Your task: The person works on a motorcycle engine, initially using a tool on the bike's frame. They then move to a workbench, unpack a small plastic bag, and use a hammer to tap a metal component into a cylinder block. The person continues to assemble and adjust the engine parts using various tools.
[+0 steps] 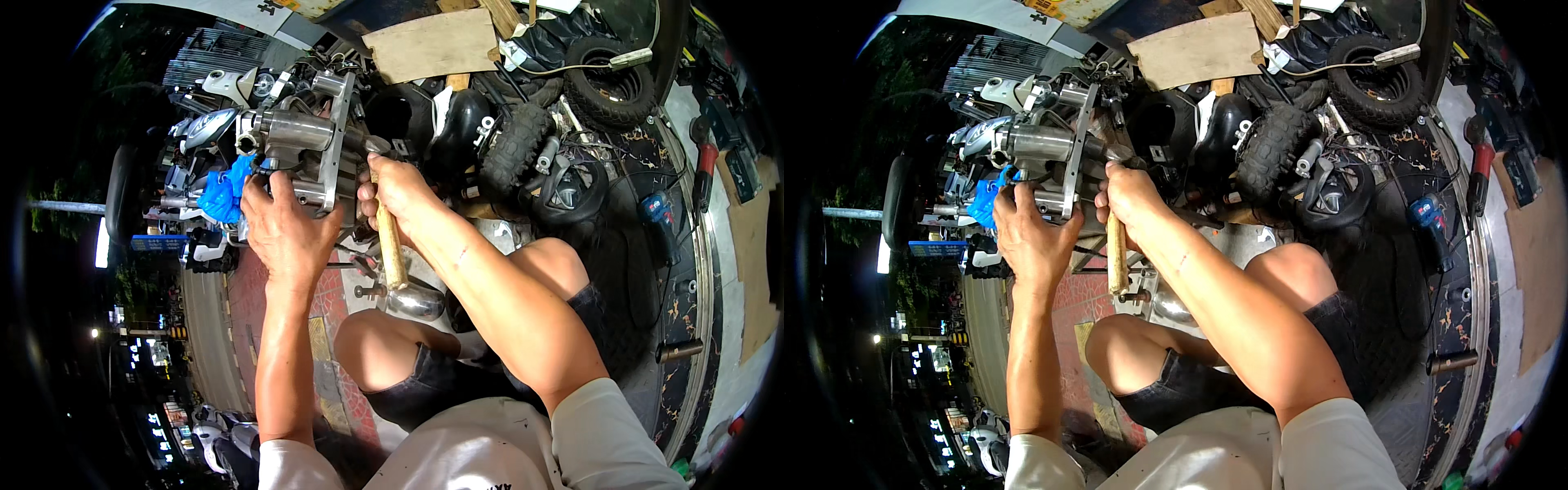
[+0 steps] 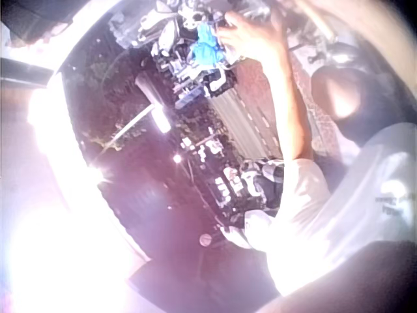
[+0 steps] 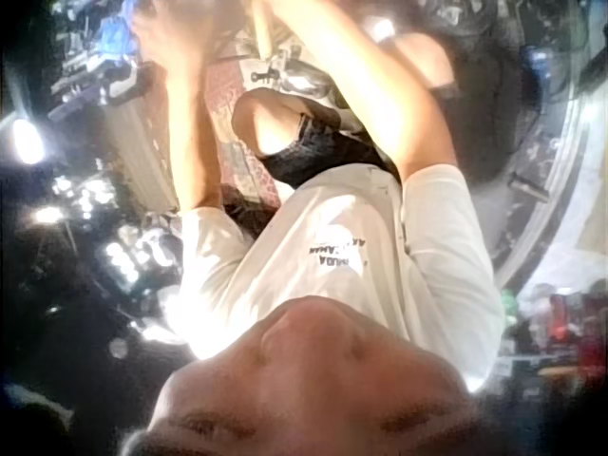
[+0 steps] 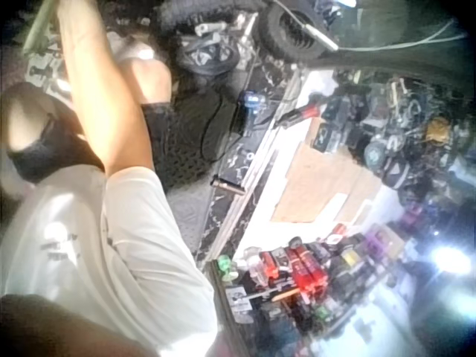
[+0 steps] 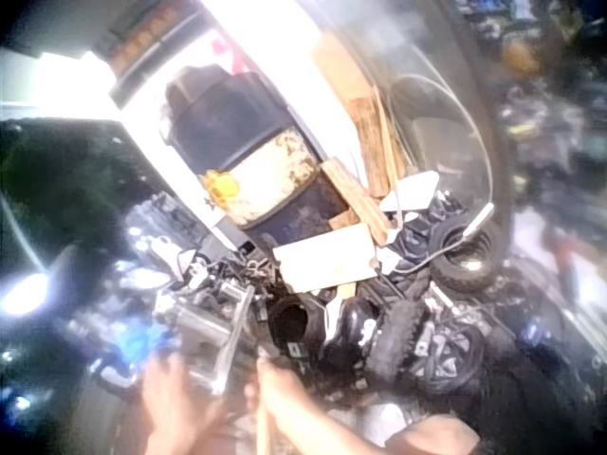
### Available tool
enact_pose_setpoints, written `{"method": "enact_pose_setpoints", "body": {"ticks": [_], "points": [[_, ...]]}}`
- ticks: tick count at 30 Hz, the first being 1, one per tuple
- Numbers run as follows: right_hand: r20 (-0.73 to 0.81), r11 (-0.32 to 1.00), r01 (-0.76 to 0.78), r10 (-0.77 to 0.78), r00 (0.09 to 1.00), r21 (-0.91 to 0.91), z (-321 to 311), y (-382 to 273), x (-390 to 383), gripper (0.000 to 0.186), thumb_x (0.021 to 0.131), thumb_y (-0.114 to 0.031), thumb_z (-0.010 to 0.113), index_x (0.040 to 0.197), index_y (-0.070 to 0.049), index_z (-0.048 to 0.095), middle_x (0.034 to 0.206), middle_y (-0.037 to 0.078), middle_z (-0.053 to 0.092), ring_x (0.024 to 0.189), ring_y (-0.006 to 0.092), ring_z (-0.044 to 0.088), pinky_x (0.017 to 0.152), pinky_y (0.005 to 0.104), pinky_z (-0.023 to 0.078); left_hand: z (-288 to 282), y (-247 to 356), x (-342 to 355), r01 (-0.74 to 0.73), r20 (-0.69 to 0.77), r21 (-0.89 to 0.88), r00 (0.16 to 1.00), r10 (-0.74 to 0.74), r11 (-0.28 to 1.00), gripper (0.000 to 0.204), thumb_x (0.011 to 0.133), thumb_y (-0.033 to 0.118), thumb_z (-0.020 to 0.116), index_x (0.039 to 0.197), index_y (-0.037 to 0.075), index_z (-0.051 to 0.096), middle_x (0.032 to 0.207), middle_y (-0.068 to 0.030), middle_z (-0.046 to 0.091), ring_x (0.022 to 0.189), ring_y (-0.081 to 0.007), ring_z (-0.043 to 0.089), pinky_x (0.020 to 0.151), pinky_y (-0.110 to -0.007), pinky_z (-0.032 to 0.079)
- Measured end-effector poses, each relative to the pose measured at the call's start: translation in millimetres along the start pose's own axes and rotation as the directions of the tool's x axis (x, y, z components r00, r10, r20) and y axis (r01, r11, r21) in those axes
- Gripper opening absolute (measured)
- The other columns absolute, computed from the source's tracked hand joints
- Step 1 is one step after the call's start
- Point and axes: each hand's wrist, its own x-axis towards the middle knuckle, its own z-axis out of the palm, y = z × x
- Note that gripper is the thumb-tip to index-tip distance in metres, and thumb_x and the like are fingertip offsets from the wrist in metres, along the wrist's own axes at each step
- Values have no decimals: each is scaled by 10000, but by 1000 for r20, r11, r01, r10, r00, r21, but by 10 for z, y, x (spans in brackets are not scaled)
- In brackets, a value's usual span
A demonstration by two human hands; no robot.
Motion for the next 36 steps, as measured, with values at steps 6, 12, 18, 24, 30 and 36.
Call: {"method": "enact_pose_setpoints", "body": {"ticks": [6,12,18,24,30,36], "points": [[-2,998,-19,19,1000,-57,-3,16,29,400,1100,-401,467,959,-37,557,675,54,566,548,195,520,514,381,441,135,-38,-19,23,-105,-162,994,-40,987,657,597,251,916,1111,5,588,1352,-355,489,1346,-541,436,1106,-577,430],[-24,995,-87,86,996,-46,20,-35,-47,374,1101,-429,454,924,-110,535,654,10,537,533,170,483,503,360,413,144,-58,-28,11,-181,-189,982,-46,982,638,591,230,876,1143,21,633,1386,-296,506,1284,-489,498,1062,-548,458],[-41,991,-92,88,995,-97,35,-45,-80,359,1105,-438,445,922,-141,531,668,-13,534,549,143,486,511,323,399,81,-48,-66,48,-151,-202,985,-79,978,690,605,234,897,1225,73,642,1406,-298,503,1339,-497,469,1087,-552,455],[-18,993,-71,70,997,-92,43,-46,-106,328,1110,-426,445,956,-147,516,666,-19,525,549,131,483,507,302,386,-27,-33,-58,94,-59,-245,992,-112,965,675,616,188,897,1244,121,659,1433,-313,496,1427,-509,414,1120,-550,449],[-1,993,-87,87,996,-73,4,-45,-74,314,1109,-415,454,964,-141,509,663,-14,520,545,131,481,493,303,378,22,-51,-66,88,-96,-245,989,-114,965,676,585,199,921,1205,118,662,1428,-301,501,1417,-493,424,1092,-539,475],[35,993,-105,107,994,-49,-72,-72,5,302,1106,-404,461,959,-142,495,672,-16,510,538,129,469,477,290,366,27,-76,-69,72,-100,-256,990,-100,964,706,565,196,953,1200,119,654,1417,-279,502,1403,-485,434,1066,-537,490]]}}
